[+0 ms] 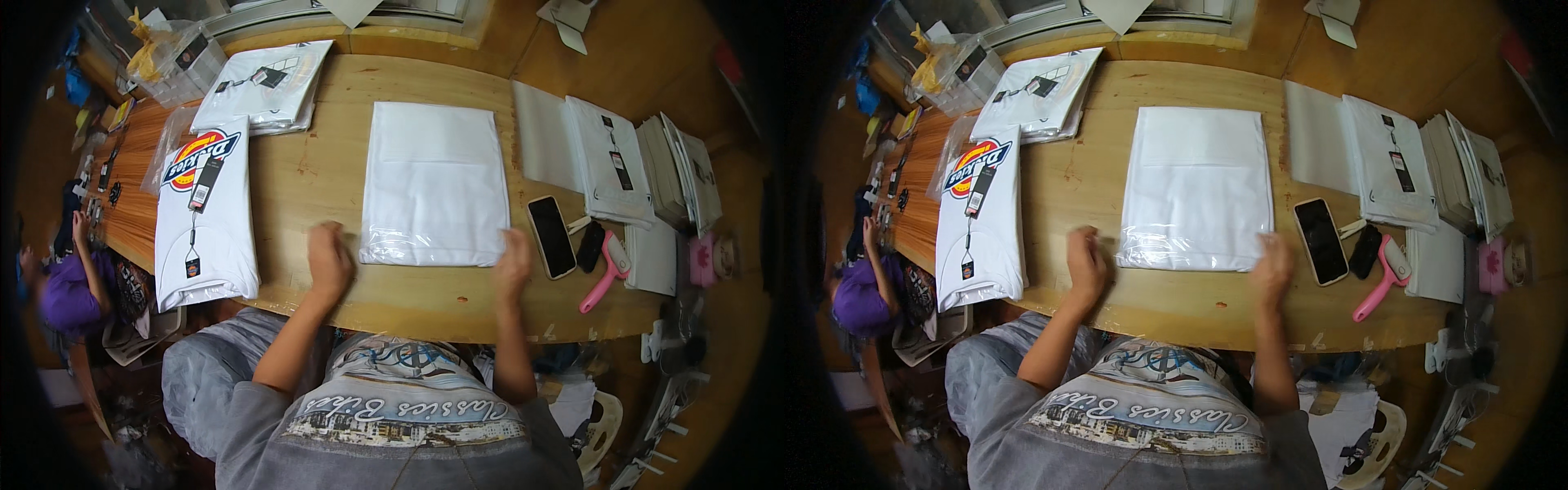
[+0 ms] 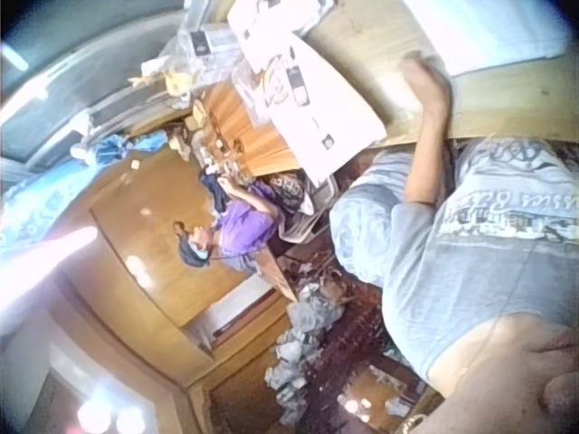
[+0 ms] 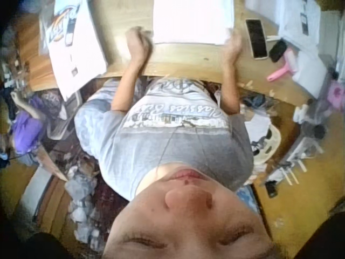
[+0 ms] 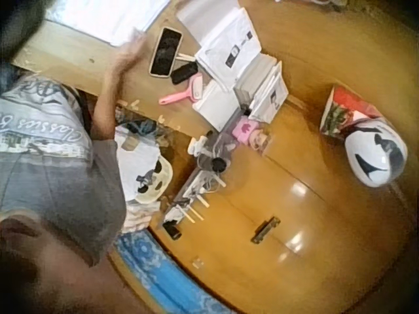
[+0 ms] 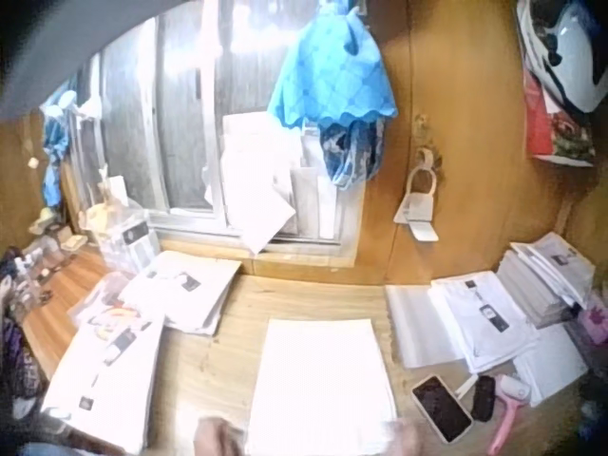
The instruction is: The person folds white t-shirts and places them into clear plastic bags. They use a white pen-like tool to mark tags on the shirts and a pink lint remover to clean the fabric before packaging. The person stacks the packaged shirts on the table.
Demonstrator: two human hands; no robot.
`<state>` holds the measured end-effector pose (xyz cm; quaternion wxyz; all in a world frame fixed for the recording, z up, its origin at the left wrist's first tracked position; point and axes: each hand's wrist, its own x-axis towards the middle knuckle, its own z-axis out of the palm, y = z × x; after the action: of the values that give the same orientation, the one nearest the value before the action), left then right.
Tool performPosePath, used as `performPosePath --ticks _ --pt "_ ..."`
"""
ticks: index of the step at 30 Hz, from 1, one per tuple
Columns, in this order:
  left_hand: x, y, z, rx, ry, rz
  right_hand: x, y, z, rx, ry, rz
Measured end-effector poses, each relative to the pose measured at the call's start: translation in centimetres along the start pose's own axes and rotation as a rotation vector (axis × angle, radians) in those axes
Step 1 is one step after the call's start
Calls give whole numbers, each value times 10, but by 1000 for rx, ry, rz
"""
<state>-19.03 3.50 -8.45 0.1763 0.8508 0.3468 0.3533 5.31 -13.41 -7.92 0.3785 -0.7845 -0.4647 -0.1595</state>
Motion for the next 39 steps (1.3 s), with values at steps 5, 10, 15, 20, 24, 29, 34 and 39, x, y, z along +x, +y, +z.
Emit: performPosePath --ticks 5,10,15,20,24,29,34,39 --pt "-11 48 4 305 -324 210 -17 -86 19 -8 -506 -285" --pt "-10 24 3 307 -445 263 -18 -22 -8 -174 -360 -84" --pt "12 20 -5 356 -508 362 -17 -2 -18 -197 -351 -13" --pt "26 3 1 -67 -183 206 -10 13 -16 -143 -263 -141" --pt "57 38 -40 -196 44 90 23 -1 -46 101 -32 -60" --pt "93 63 -124 -214 486 292 88 -68 -133 206 461 -138" --pt "140 66 -101 -314 401 34 130 -78 -97 439 438 77" --pt "143 19 -15 228 -79 -284 124 -11 -6 -245 -101 241"
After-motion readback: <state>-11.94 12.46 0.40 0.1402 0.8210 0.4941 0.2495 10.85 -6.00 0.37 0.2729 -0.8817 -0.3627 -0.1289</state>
